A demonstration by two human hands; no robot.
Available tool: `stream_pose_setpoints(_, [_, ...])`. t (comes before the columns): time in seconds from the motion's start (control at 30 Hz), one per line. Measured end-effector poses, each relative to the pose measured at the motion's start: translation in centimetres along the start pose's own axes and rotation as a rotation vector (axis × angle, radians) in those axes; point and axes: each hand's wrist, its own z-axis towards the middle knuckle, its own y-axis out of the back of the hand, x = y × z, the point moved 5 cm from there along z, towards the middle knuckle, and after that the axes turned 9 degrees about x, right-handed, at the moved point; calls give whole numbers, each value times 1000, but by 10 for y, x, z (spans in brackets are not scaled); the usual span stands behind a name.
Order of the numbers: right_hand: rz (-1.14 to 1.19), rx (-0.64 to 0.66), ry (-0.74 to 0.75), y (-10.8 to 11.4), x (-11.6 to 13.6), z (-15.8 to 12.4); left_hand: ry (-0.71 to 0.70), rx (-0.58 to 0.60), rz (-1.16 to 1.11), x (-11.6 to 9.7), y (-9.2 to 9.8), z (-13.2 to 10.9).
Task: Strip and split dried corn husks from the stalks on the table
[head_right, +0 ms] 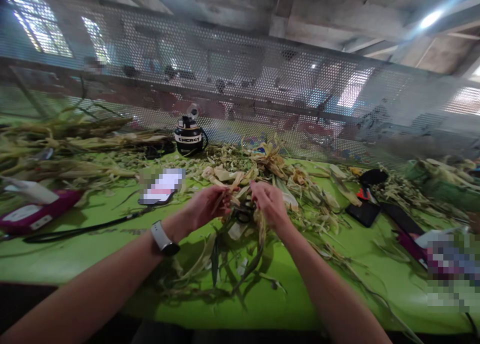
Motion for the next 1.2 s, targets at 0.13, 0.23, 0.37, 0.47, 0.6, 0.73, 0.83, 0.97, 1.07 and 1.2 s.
stream_pose_setpoints(0.13, [127, 112, -96, -4, -14, 8, 114, -21, 113, 12, -4, -2])
stream_pose_setpoints(0.23, [208, 185, -44, -17, -16, 10, 58, -52, 264, 15, -8, -5])
stream_pose_setpoints(0.37, [292, 180, -67, -24, -18, 10, 16, 9, 377, 16, -13, -6])
stream_pose_setpoints(0.47, [314, 94, -69, -22, -22, 11, -22, 22, 439, 15, -10, -5])
stream_pose_setpoints(0.6, [327, 44, -80, -19, -28, 13, -68, 30, 547, 11, -10, -7])
stream_pose_setpoints(0.73, [399, 143, -70, -18, -27, 12, -29, 156, 691, 10, -21, -14])
stream_pose_setpoints(0.83, [477, 273, -52, -19, -19, 9, -2, 251, 718, 11, -26, -16])
stream_pose_setpoints(0.97, [444, 345, -28, -16, -8, 5, -43, 257, 728, 10, -24, -13])
stream_pose_setpoints(1.07, [467, 424, -75, -16, -5, 3, -43, 223, 752, 10, -19, -11])
stream_pose_setpoints(1.2, [522, 550, -159, -15, -5, -1, -6, 194, 774, 10, -17, -12])
